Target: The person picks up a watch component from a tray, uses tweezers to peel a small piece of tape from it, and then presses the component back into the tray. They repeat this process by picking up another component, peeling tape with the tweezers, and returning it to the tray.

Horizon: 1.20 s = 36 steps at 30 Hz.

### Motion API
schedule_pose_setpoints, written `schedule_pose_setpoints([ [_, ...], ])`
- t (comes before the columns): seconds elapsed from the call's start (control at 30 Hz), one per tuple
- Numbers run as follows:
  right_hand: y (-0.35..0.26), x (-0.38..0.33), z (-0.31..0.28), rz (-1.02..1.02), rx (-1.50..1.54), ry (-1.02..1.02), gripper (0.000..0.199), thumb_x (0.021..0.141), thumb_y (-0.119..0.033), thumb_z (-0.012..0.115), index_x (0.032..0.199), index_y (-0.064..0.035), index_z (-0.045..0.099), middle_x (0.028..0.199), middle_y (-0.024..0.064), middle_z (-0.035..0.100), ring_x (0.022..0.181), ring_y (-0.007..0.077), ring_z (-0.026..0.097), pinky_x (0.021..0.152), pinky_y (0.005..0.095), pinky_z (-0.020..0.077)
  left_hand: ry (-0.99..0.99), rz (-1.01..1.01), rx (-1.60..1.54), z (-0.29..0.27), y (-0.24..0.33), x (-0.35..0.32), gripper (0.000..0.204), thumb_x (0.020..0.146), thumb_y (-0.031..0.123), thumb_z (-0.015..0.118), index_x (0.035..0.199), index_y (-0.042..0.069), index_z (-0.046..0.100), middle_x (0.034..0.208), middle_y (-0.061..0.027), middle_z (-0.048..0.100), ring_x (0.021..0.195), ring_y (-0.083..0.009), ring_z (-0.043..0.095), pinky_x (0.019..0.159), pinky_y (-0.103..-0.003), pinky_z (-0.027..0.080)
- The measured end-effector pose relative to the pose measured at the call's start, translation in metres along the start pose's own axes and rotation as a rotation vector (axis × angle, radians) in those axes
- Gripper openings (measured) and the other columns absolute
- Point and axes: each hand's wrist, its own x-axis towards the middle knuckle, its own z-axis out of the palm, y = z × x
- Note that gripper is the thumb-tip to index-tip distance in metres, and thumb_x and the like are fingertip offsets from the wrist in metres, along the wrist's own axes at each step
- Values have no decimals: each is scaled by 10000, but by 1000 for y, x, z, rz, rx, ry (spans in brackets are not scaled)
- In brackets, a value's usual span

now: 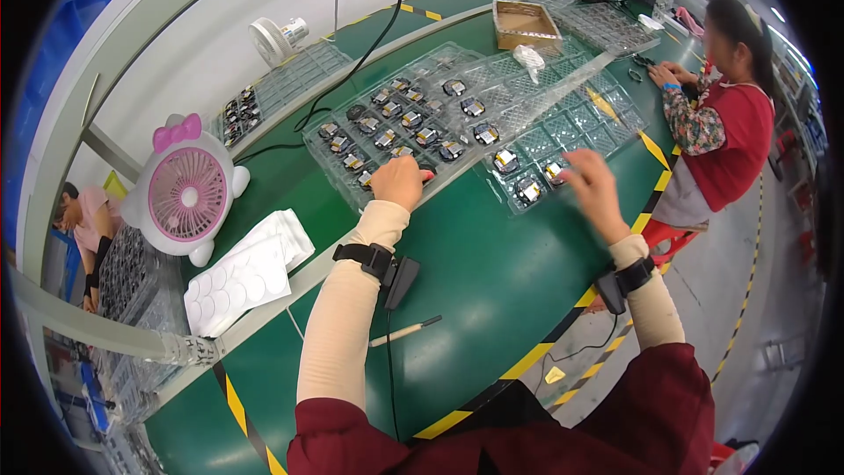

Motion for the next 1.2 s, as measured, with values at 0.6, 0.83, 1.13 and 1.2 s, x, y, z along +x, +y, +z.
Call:
schedule_pose_setpoints([
  [0.6, -7, -19, -3, 28, -370, -237, 238, 721, -264, 642, 737, -48, 545, 777, 73, 530, 725, 259, 547, 599, 348, 440, 62, -24, -464, 0, -34, -7, 315, 695, 291, 674, 789, 48, 498, 690, -94, 590, 580, -216, 568, 525, -328, 437],
  [0.83, -16, -44, -47, -36, -208, -414, 224, 702, -182, 656, 791, -42, 506, 873, 101, 503, 782, 285, 536, 652, 357, 443, -50, -128, -977, -16, -24, -32, 209, 769, 152, 630, 750, 52, 448, 582, 2, 499, 420, -72, 481, 374, -208, 332],
  [1.13, -19, -77, -105, -44, -189, -423, 223, 651, -28, 640, 796, -41, 470, 911, 117, 479, 777, 295, 525, 649, 356, 445, -54, -137, -1012, -11, -30, -32, 227, 760, 161, 640, 735, 66, 434, 547, 23, 456, 420, -78, 488, 373, -216, 323],
  [1.2, -28, -86, -118, -45, -201, -432, 230, 641, -17, 640, 792, -44, 469, 905, 114, 479, 773, 292, 525, 644, 352, 446, -48, -140, -997, -9, -31, -32, 229, 761, 163, 639, 734, 66, 434, 549, 24, 455, 422, -79, 489, 374, -216, 324],
])
